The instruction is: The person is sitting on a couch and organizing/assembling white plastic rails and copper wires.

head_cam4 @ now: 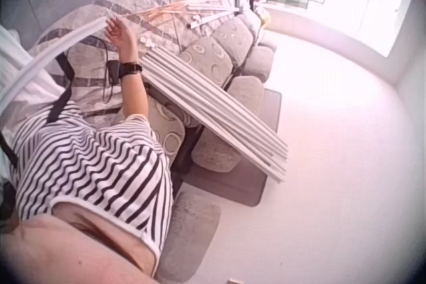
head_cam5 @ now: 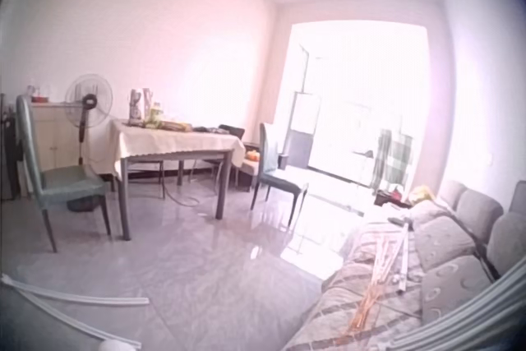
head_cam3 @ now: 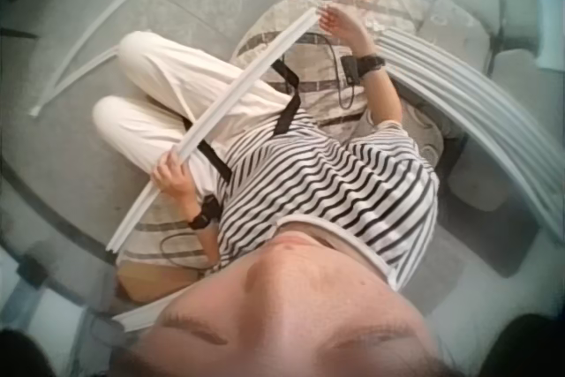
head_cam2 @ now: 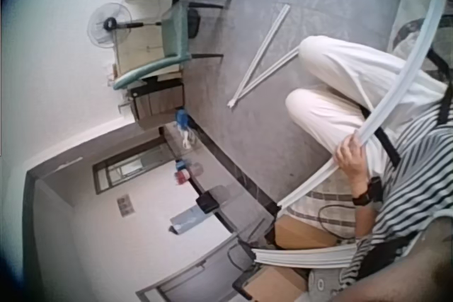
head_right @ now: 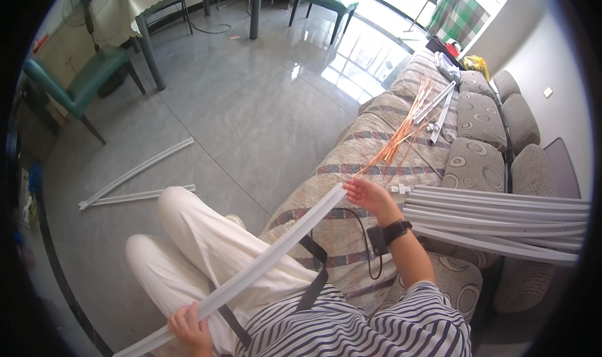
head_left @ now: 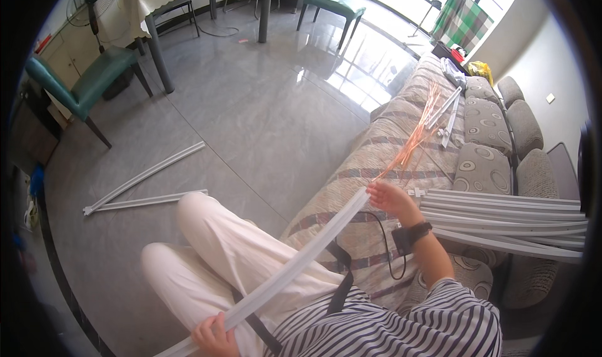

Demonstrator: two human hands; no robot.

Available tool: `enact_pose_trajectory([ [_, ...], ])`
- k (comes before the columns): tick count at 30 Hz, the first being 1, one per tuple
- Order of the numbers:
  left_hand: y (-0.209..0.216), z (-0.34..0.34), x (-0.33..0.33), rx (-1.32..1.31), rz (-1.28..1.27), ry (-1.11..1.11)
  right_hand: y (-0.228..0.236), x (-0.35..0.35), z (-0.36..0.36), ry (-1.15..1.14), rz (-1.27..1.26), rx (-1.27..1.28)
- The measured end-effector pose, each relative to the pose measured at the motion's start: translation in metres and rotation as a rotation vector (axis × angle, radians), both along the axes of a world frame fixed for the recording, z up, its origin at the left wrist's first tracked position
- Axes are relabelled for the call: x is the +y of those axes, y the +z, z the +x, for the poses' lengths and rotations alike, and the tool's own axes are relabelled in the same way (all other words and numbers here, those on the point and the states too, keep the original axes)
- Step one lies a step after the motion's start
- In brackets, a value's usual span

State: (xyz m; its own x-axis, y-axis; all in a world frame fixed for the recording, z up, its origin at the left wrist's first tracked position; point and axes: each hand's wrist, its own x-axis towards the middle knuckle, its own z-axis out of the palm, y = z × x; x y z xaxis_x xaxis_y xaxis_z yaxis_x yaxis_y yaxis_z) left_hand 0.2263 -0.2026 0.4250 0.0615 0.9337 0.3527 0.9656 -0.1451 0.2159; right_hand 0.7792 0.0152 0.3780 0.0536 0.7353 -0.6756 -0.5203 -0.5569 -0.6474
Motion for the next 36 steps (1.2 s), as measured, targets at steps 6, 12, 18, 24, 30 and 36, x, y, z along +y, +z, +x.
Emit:
enact_pose_trajectory([
  [6,0.001,-0.001,0.002,0.006,0.001,-0.011,-0.003,-0.014,-0.03,-0.049,0.021,0.044],
  [12,0.002,0.001,0.0,-0.018,0.0,-0.003,-0.015,0.025,0.035,-0.16,0.105,-0.089],
  [18,0.002,0.0,0.002,-0.006,0.008,-0.02,-0.038,0.043,0.09,-0.276,0.237,-0.045],
  [24,0.003,0.001,-0.002,0.021,-0.006,0.015,-0.005,0.024,0.009,-0.281,0.17,0.171],
  [30,0.004,0.001,0.003,0.012,-0.011,-0.014,-0.031,0.02,0.015,-0.307,0.189,0.056],
  [36,0.002,-0.001,0.0,0.003,0.01,-0.007,-0.034,0.046,0.115,-0.508,0.253,-0.386],
])
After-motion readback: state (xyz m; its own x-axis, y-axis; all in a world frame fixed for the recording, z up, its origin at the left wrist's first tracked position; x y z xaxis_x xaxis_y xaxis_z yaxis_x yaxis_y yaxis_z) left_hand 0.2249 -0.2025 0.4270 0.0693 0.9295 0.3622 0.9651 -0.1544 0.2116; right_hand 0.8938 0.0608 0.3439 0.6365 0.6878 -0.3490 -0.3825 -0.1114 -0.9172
